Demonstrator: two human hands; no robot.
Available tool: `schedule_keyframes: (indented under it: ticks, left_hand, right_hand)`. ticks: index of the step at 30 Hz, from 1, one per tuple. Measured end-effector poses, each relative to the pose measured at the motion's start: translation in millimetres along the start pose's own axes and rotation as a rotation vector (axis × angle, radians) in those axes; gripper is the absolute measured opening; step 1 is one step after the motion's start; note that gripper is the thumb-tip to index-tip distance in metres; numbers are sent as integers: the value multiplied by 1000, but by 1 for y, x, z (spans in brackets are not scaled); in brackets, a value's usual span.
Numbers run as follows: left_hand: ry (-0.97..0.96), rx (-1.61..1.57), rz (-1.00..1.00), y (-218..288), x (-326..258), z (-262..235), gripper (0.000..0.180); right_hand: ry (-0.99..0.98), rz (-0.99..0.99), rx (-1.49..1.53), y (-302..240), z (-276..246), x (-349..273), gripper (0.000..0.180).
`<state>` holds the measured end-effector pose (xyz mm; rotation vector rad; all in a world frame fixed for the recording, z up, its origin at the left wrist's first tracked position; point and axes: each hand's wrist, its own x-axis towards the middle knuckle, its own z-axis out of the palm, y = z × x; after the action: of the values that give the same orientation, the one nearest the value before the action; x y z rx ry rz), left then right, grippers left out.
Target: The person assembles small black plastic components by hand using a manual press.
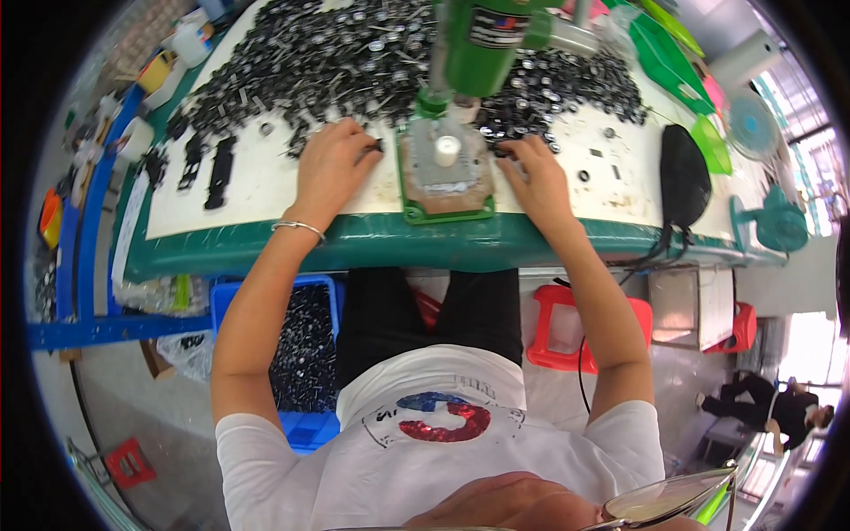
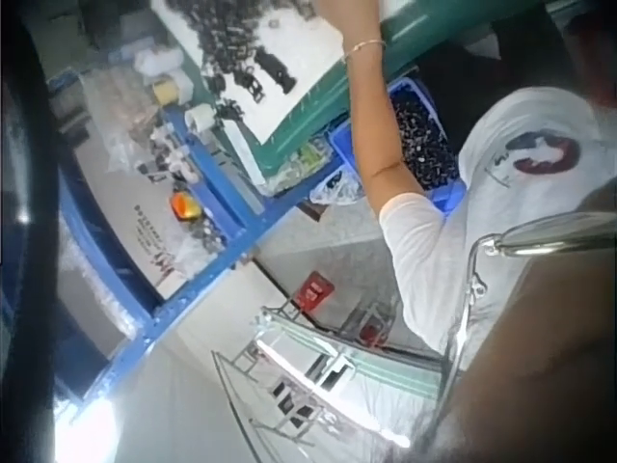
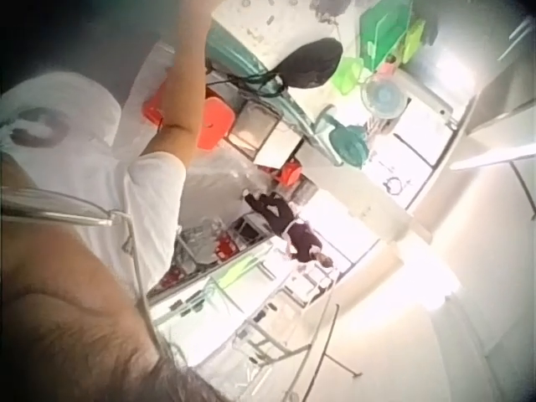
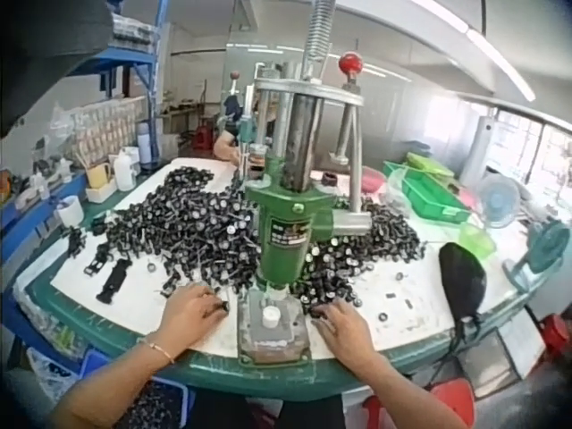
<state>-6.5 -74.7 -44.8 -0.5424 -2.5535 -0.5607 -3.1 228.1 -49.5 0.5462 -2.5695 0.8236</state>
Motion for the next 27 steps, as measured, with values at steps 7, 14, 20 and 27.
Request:
schedule_keyframes:
  ticks: [7,14,20,27]
  left_hand:
    - [302,-280,-72,0,4,-8,12]
    - [153,-987,-574,26,-30,-4,14]
    - [16,-1036,-671,27,-30,7,18]
    - [113,-1192,-552,46,-2,-10,17]
  right_hand:
    - [-7,-25,-46,2,-9,-2,13]
    - [-64,260,662,-32,-8,14,17]
    - [-194,284,765,-59,7,37,21]
    - [-326,395,794,-61,-1,43,24]
